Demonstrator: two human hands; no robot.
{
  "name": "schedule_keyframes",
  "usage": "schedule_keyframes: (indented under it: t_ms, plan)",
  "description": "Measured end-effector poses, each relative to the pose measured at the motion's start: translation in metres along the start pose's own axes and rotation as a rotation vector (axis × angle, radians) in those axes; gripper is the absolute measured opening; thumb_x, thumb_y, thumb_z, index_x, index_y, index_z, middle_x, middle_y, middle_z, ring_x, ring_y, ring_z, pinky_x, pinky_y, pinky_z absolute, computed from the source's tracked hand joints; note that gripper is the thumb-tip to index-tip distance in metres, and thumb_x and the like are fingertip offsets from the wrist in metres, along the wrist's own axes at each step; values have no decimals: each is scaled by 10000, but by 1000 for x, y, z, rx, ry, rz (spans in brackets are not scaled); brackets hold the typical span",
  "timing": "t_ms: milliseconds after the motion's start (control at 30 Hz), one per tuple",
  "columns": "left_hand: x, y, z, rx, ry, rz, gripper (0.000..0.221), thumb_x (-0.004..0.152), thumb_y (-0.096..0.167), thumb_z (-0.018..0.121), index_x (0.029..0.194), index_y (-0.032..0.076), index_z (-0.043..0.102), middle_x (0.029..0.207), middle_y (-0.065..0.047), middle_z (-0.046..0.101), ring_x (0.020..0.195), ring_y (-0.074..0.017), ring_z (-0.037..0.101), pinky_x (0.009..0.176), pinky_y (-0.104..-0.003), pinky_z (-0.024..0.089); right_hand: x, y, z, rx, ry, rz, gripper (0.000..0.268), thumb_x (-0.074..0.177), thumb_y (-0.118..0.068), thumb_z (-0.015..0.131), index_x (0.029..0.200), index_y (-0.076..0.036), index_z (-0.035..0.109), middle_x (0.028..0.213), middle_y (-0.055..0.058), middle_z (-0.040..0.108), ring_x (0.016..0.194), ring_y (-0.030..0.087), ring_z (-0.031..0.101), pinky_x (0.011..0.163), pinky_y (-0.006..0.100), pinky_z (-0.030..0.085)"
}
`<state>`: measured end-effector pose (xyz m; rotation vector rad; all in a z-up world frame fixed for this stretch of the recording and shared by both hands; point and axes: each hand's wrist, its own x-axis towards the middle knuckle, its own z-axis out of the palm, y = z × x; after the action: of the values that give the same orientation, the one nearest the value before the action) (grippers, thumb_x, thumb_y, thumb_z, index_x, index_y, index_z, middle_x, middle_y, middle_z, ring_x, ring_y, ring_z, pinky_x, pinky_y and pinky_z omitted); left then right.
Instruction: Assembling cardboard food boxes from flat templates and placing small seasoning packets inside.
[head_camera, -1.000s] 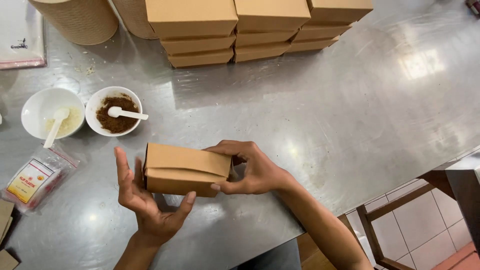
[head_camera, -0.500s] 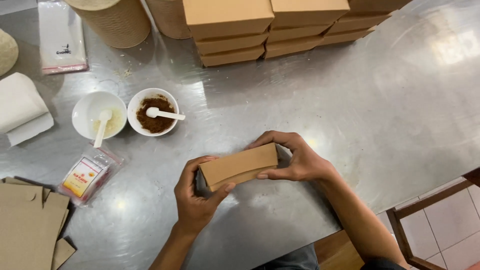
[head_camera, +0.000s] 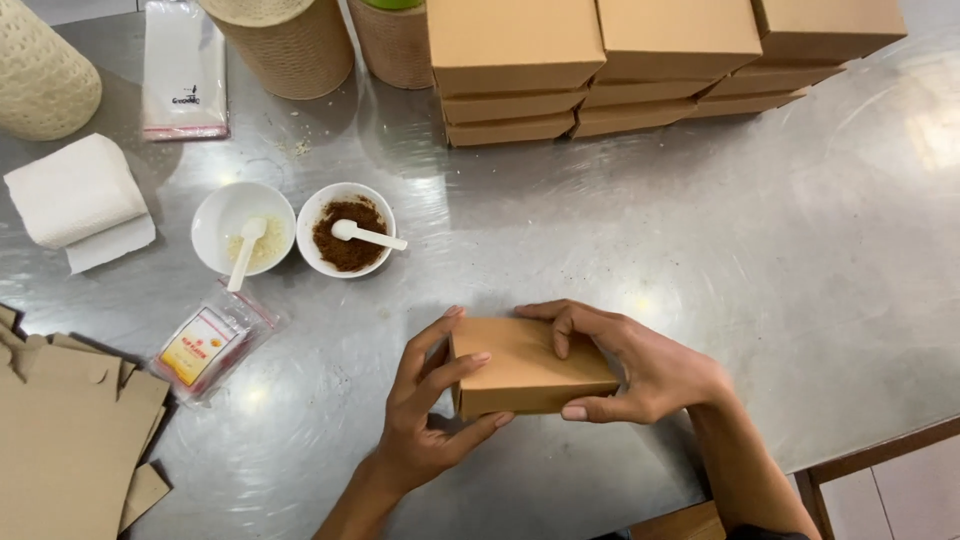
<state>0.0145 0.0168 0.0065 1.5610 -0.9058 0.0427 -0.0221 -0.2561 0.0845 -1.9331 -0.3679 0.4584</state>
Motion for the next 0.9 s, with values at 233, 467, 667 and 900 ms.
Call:
schedule_keyframes:
  t_ms: [233,467,667,900]
  plan:
    - [-8,2,7,115,-118,86,819,749,377,995,1392,100,569,1602,-317,306,1568,-467,343,1312,-540,395,-28,-6,-16,-212,33,-27,721,763,-300,789,1387,-102,486,1417,92,586,1236,274,648,885,365,559]
    - [-1,1,7,216,-104,-133,936,677,319,895,1468,78,457,1612,-260,417,1544,-398,439,1273,-529,405,-104,54,-109,-501,249,184,1004,722,-214,757,1591,-101,267,1514,169,372,1329,336,453,1065,578,522]
    - [1,-1,16,60,27,-358,699,729,208,756,1360,16,523,1511,-223,535,1486,-346,521,1210,-418,456,-151,156,-242,-960,593,318,1030,678,-182,667,1605,74,297,1427,353,381,1477,530,290,1174,782,-41]
    - [-5,-8,17,87,67,-385,668,733,153,733,1347,-19,532,1456,-251,582,1412,-339,593,1135,-382,503,-116,195,-320,-875,656,474,960,624,19,576,1560,37,362,1432,279,341,1280,543,324,1121,629,213]
